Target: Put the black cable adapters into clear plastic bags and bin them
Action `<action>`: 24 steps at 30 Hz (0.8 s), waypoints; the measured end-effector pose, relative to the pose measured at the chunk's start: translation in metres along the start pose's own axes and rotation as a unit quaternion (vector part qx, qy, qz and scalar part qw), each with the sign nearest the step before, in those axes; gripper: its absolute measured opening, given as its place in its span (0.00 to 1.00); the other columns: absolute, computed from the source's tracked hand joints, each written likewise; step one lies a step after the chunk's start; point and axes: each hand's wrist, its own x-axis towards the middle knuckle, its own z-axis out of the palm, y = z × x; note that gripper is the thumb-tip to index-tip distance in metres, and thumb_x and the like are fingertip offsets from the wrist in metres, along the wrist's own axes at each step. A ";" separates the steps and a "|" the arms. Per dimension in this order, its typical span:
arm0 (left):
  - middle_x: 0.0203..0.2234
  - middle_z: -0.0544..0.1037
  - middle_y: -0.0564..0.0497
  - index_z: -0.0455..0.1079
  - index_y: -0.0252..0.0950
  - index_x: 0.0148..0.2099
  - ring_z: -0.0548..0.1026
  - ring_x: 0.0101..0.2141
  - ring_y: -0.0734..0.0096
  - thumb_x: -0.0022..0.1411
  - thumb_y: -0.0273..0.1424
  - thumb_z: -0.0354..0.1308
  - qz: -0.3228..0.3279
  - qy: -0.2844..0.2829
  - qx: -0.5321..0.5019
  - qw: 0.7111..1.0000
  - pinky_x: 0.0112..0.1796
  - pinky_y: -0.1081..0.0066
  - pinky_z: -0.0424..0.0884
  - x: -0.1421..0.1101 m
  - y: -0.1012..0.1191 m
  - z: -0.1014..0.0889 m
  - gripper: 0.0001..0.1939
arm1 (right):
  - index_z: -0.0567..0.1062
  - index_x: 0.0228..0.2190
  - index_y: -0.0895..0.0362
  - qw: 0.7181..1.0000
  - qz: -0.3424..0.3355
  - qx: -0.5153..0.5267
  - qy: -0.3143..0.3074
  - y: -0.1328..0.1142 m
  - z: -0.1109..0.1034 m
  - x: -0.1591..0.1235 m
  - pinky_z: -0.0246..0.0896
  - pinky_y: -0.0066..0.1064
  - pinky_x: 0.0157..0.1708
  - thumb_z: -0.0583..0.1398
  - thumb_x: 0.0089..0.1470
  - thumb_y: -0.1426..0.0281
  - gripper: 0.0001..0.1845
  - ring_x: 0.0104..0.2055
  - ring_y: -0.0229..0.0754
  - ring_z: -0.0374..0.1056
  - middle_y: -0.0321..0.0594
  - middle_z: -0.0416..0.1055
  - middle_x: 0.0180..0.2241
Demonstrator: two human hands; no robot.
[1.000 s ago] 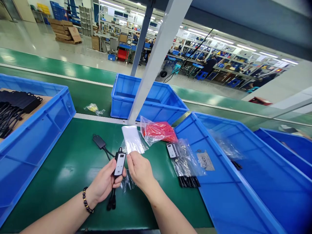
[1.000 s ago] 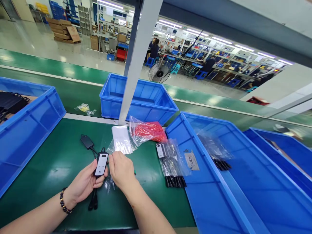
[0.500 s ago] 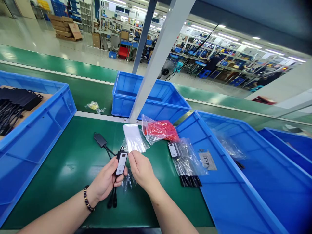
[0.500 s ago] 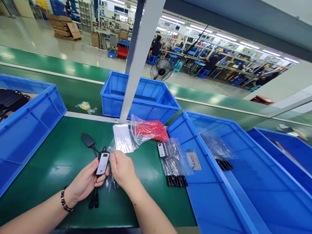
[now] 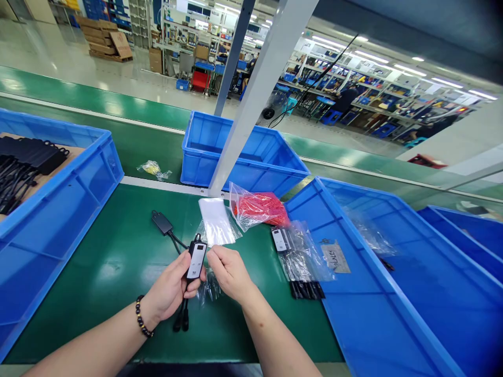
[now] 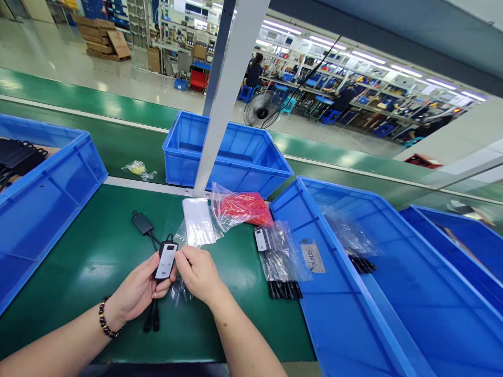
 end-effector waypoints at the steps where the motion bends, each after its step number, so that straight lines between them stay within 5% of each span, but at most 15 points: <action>1: 0.26 0.67 0.50 0.60 0.34 0.37 0.56 0.18 0.82 0.62 0.41 0.44 0.000 0.005 -0.004 1.000 0.19 0.77 0.48 0.000 0.000 0.000 0.14 | 0.61 0.17 0.57 0.999 -0.022 0.017 -0.018 -0.002 -0.003 -0.002 0.49 0.23 0.23 0.45 0.57 0.66 0.20 0.20 0.31 0.53 0.32 0.57 0.17; 6: 0.26 0.67 0.50 0.60 0.34 0.36 0.56 0.17 0.83 0.61 0.42 0.46 -0.002 0.024 -0.018 1.000 0.18 0.78 0.48 0.002 0.001 -0.002 0.14 | 0.62 0.19 0.57 1.000 -0.001 -0.016 0.008 0.000 -0.012 -0.004 0.50 0.24 0.23 0.46 0.57 0.65 0.17 0.21 0.32 0.54 0.32 0.57 0.18; 10: 0.26 0.67 0.50 0.60 0.35 0.38 0.57 0.18 0.83 0.61 0.41 0.45 0.004 0.012 -0.002 1.000 0.18 0.78 0.49 0.002 0.000 -0.002 0.14 | 0.66 0.30 0.57 0.995 0.032 -0.062 0.073 0.005 -0.001 0.001 0.52 0.23 0.24 0.56 0.49 0.64 0.09 0.24 0.33 0.57 0.32 0.62 0.23; 14: 0.26 0.67 0.51 0.60 0.35 0.38 0.57 0.18 0.82 0.62 0.41 0.44 0.002 0.006 0.020 1.000 0.19 0.78 0.50 0.001 -0.001 0.001 0.14 | 0.66 0.28 0.57 0.994 0.028 -0.053 0.096 0.004 0.009 0.004 0.53 0.24 0.26 0.53 0.51 0.68 0.05 0.24 0.33 0.58 0.33 0.63 0.23; 20: 0.25 0.66 0.52 0.60 0.34 0.36 0.56 0.17 0.83 0.60 0.42 0.47 0.005 0.047 0.012 0.999 0.18 0.79 0.49 0.005 -0.002 -0.003 0.15 | 0.63 0.23 0.57 0.997 0.016 0.067 0.027 -0.006 -0.008 -0.001 0.52 0.23 0.23 0.52 0.50 0.72 0.06 0.21 0.32 0.56 0.30 0.61 0.18; 24: 0.26 0.67 0.51 0.61 0.33 0.34 0.55 0.16 0.84 0.58 0.45 0.49 0.024 0.121 -0.003 0.992 0.15 0.80 0.48 0.011 0.004 -0.010 0.18 | 0.63 0.21 0.57 0.998 0.040 -0.036 -0.044 0.010 -0.014 -0.001 0.49 0.23 0.21 0.52 0.48 0.73 0.06 0.21 0.32 0.55 0.31 0.59 0.19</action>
